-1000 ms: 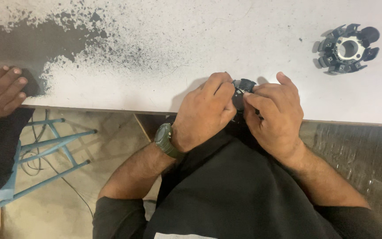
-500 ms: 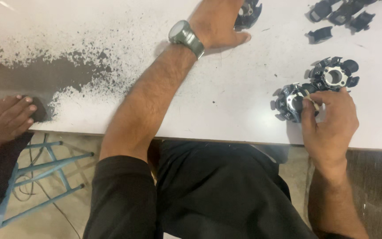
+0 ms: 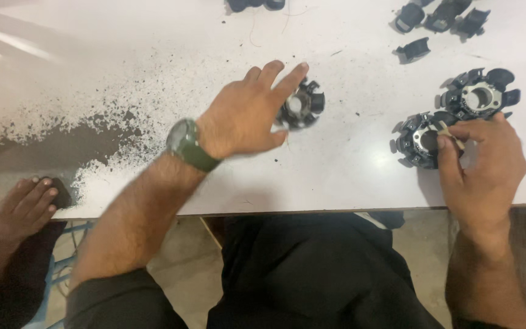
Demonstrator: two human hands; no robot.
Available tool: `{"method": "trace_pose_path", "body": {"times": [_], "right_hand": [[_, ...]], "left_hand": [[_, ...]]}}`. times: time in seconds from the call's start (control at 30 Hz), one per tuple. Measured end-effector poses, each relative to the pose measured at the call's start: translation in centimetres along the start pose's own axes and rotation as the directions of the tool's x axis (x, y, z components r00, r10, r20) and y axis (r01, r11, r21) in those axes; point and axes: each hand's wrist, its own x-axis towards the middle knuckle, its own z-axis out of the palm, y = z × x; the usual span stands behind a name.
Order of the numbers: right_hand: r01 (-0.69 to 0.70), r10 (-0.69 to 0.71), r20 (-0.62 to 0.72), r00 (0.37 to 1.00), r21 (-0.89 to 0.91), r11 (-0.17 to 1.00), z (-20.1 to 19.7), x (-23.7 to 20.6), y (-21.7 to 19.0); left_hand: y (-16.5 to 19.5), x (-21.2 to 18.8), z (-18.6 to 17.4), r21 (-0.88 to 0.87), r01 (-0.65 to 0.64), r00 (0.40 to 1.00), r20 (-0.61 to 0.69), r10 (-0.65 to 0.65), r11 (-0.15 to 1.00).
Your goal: The person sits at a white workbench and assembles small black plastic housings, pressing small inserts into each housing and using a small hand tool to seat or adjust the parts. Finished housings are set aside in growing piles on the table, and the person works through the parts one at a time.
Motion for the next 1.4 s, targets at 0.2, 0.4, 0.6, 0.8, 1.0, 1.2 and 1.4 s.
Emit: {"method": "trace_pose_path", "body": {"times": [0.2, 0.4, 0.6, 0.8, 1.0, 1.2, 1.4], "right_hand": [[-0.031, 0.035, -0.059, 0.998, 0.063, 0.998, 0.2, -1.1, -0.5], [-0.016, 0.102, -0.14, 0.985, 0.51, 0.86, 0.9, -1.8, -5.0], [0.031, 0.008, -0.06, 0.998, 0.627, 0.778, 2.7, -1.0, -10.6], [-0.013, -0.039, 0.085, 0.996, 0.542, 0.841, 3.6, 0.3, -13.6], [0.101, -0.135, 0.065, 0.989, 0.376, 0.921, 4.4, 0.7, -14.2], [0.145, -0.183, 0.098, 0.978, 0.313, 0.939, 3.7, 1.4, -14.6], [0.121, -0.192, 0.18, 0.965, 0.344, 0.931, 3.0, 2.8, -14.7]], "left_hand": [[5.6, -3.8, 2.7, -0.334, -0.196, 0.961, -0.253, 0.113, 0.922], [5.9, -7.8, 2.9, -0.302, -0.555, 0.774, -0.53, 0.348, 0.775], [9.2, -9.8, 3.1, -0.357, -0.368, 0.713, -0.701, 0.014, 0.859], [10.5, -8.6, 7.3, -0.546, -0.098, 0.672, -0.653, -0.349, 0.832], [10.2, -9.2, 8.5, -0.589, -0.153, 0.655, -0.662, -0.365, 0.794], [10.3, -8.9, 8.4, -0.534, -0.129, 0.633, -0.693, -0.345, 0.836], [10.7, -8.3, 8.5, -0.536, -0.155, 0.641, -0.693, -0.328, 0.83]]}}
